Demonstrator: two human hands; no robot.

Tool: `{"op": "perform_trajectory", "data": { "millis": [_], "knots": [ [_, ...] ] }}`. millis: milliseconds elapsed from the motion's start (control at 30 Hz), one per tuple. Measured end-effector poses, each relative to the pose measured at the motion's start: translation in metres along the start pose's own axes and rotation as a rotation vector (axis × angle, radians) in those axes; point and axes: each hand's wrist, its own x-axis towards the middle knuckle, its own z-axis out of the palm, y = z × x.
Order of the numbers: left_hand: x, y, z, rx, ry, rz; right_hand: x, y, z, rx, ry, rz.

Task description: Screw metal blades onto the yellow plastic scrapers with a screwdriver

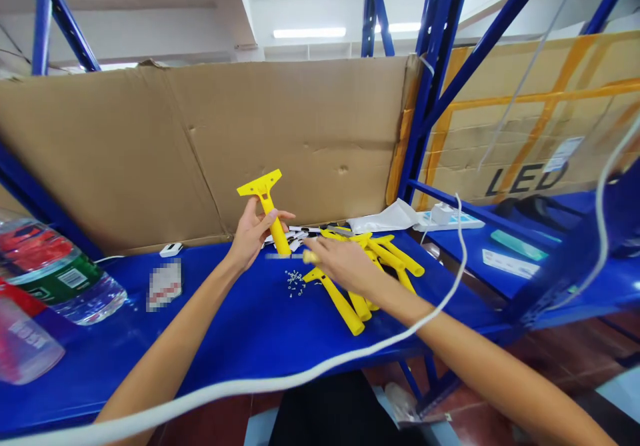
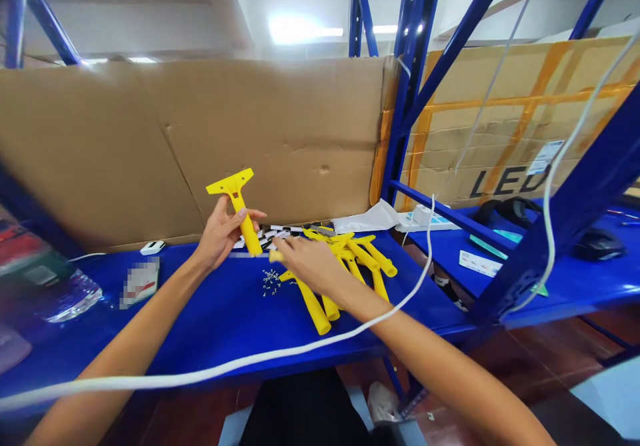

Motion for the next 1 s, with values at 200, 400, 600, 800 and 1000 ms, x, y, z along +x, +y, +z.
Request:
{"op": "perform_trajectory", "data": {
  "millis": [200, 400, 600, 800, 1000],
  "knots": [
    [-0.014, -0.031, -0.002, -0.047, -0.051, -0.196, 0.049, 0.084, -0.025, 0.521, 0.203, 0.306],
    [-0.031, -0.047, -0.014, -0.082, -0.072, -0.385, 0.043, 0.117, 0.011, 0.595, -0.011, 0.304],
    [-0.043, -0.062, -0.028, -0.158, 0.057, -0.468, 0.04, 0.081, 0.041, 0.68, -0.425, -0.003],
    [-0.048, -0.076, -0.033, -0.156, 0.206, -0.509, 0.024, 0.075, 0.058, 0.578, -0.386, -0.012],
    [-0.05, -0.079, -0.034, -0.11, 0.226, -0.496, 0.013, 0.117, 0.059, 0.376, -0.305, 0.18]
  ]
}}
